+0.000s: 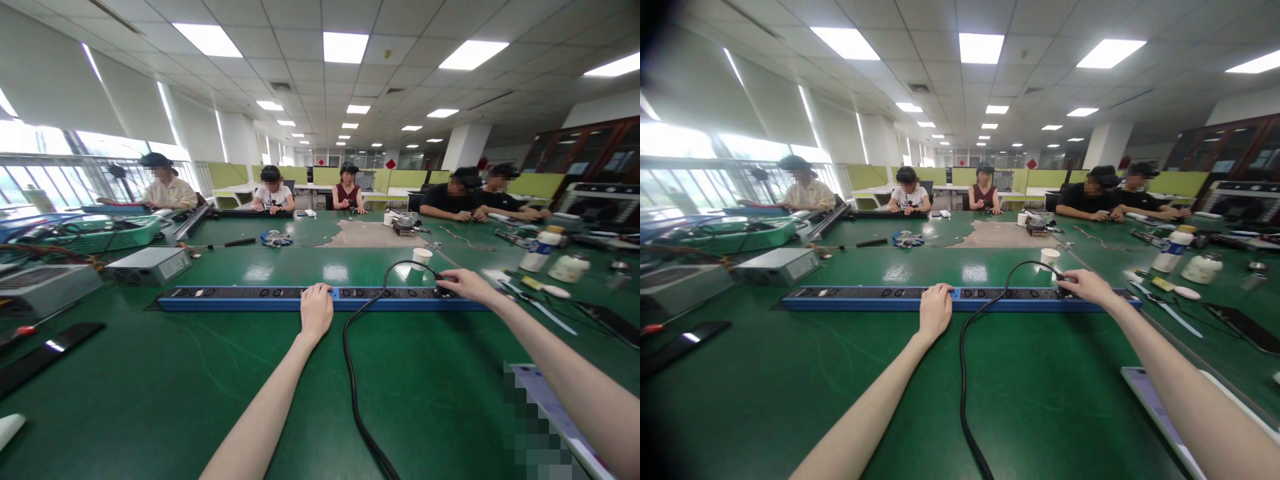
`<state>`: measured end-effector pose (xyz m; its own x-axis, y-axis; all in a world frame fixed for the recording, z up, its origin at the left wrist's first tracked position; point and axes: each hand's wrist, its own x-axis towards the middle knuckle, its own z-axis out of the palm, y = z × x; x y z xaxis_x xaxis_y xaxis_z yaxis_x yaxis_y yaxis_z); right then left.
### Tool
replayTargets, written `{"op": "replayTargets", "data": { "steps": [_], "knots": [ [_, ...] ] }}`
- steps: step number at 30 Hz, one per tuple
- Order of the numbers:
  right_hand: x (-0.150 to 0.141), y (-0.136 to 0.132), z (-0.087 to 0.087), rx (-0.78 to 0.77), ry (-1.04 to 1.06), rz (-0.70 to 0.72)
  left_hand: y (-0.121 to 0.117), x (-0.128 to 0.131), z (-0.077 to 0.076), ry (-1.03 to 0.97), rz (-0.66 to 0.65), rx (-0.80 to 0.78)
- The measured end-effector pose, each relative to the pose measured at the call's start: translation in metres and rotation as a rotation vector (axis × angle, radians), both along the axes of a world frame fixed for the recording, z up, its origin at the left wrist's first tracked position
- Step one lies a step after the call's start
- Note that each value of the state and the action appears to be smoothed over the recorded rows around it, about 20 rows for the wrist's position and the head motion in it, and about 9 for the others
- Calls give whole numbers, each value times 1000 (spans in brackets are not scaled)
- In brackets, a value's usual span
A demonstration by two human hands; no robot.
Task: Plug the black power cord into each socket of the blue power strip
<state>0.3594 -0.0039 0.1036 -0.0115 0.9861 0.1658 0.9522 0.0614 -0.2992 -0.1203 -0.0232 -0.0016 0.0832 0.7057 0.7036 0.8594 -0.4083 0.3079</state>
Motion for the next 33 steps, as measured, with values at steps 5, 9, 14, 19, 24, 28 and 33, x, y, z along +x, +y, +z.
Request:
{"op": "replayTargets", "data": {
  "steps": [5, 9, 14, 19, 24, 28, 33],
  "knots": [
    [-13, -4, 6, -146, 258, 12, 0, 1, 0, -7, -8, 0],
    [-22, -8, 9, -82, 612, -77, 0, 1, -1, -10, -7, -2],
    [-24, -17, 16, -146, 799, -89, 1, 1, -2, -10, 0, 7],
    [-22, -22, 4, -215, 507, -53, 1, 1, -2, -6, 3, 2],
    [-25, -20, -6, -107, 39, -1, 1, 1, -1, -11, 0, 2],
    [-41, -28, -10, -52, -343, -33, 0, 1, -1, -8, 1, 5],
    [-71, -42, -22, 1, -479, -30, 0, 1, -1, -8, 1, 5]
  ]
}}
